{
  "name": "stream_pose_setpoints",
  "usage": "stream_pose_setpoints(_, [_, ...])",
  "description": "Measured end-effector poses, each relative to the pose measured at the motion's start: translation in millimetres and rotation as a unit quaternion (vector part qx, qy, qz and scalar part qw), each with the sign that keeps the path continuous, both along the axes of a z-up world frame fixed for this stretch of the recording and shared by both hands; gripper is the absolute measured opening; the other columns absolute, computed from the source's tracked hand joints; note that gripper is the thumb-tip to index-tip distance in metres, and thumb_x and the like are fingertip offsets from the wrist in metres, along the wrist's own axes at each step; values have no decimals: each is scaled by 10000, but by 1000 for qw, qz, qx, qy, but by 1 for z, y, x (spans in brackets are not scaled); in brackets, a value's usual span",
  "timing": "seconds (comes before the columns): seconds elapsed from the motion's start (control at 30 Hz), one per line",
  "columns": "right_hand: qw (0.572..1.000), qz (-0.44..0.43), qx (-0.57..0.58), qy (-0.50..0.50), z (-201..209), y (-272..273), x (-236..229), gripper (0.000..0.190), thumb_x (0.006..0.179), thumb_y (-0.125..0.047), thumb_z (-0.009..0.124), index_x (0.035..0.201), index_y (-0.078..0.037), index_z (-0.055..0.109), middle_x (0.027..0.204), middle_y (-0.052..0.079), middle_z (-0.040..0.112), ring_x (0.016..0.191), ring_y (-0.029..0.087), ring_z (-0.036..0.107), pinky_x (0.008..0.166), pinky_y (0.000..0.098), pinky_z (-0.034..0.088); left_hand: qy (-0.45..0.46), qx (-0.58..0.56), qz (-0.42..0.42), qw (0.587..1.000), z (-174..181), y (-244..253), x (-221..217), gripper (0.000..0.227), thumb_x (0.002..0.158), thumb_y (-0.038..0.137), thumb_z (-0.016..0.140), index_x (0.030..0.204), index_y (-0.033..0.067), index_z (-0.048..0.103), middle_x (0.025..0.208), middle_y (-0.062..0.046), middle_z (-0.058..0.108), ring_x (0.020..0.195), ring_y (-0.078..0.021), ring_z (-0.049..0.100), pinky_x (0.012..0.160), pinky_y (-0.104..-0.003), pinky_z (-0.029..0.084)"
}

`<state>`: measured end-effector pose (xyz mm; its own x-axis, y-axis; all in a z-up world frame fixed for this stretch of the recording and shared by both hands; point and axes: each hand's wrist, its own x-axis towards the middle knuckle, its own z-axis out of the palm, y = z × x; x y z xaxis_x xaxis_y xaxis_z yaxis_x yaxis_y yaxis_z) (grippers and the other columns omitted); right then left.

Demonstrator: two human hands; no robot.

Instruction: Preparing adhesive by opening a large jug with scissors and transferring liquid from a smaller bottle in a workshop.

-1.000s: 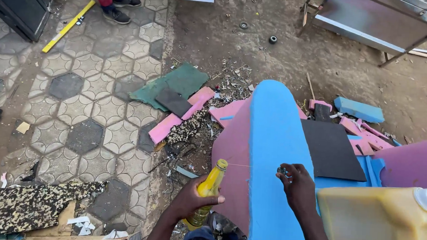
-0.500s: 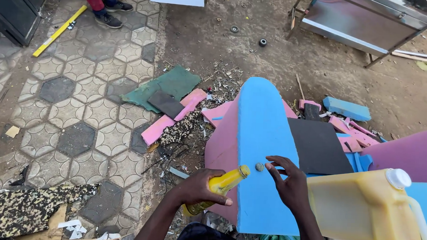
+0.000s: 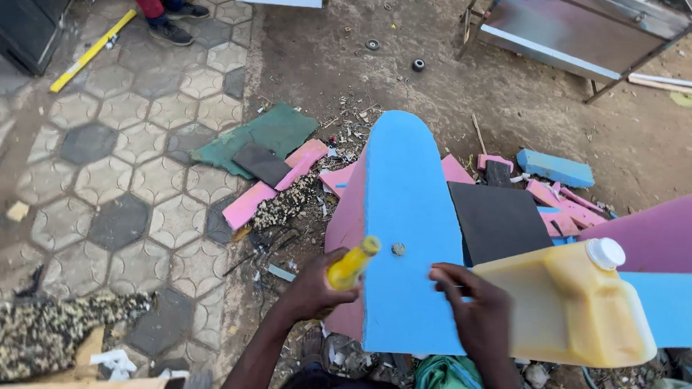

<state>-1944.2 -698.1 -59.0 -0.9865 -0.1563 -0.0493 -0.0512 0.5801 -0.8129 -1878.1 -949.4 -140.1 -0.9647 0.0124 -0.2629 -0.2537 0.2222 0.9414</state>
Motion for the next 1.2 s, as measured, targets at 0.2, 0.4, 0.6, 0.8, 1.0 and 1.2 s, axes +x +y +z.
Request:
stream_pose_setpoints(0.2, [935, -140, 152, 288, 63, 101, -14, 120, 1072, -197, 735, 1137, -121, 800, 1008, 26, 761, 944, 157, 670, 856, 329, 485, 63, 11, 60, 996, -36, -21, 22, 476, 714, 120, 882, 1110, 191, 628, 1152, -53, 699, 934, -207, 704, 841, -328, 545])
stream_pose_setpoints(0.4, [923, -104, 237, 284, 25, 152, -71, 291, 1016, -276, 709, 1210, -60, 725, 1191, 116, 698, 1024, 298, 669, 813, 444, 531, 38, 54, 97, 993, -33, 11, 8, 262, 724, 184, 907, 802, 111, 668, 795, -38, 735, 674, -173, 695, 588, -334, 602])
stream_pose_setpoints(0.6, [884, -184, 364, 227, -10, 146, -73, 416, 1036, -459, 627, 1261, -108, 640, 1131, 127, 663, 990, 369, 623, 720, 511, 501, 76, 51, 40, 995, -10, 48, -17, 223, 801, 233, 819, 970, 149, 701, 899, -19, 741, 738, -145, 668, 651, -319, 577])
stream_pose_setpoints(0.8, [879, -280, 361, 134, -22, 162, -75, 694, 1023, -765, 476, 875, -121, 688, 654, 97, 678, 558, 305, 604, 497, 461, 387, 111, 58, 29, 992, 5, 61, -28, 182, 826, 215, 794, 992, 158, 744, 858, 7, 731, 776, -134, 686, 694, -322, 546])
stream_pose_setpoints(1.0, [937, -213, 218, 170, 13, 139, -46, 730, 984, -703, 536, 553, -168, 289, 541, -23, 211, 544, 119, 217, 549, 362, 134, 115, 45, 67, 990, 8, 52, -39, 195, 822, 219, 802, 1000, 163, 744, 904, 1, 754, 839, -144, 713, 750, -337, 566])
stream_pose_setpoints(1.2, [915, -52, 122, 380, 44, 122, -73, 495, 1050, -281, 735, 615, -87, 602, 529, -19, 332, 545, 78, 307, 486, 325, 231, 132, 55, 94, 985, 13, 57, -38, 182, 821, 185, 803, 987, 139, 744, 891, -12, 758, 802, -143, 713, 717, -326, 581])
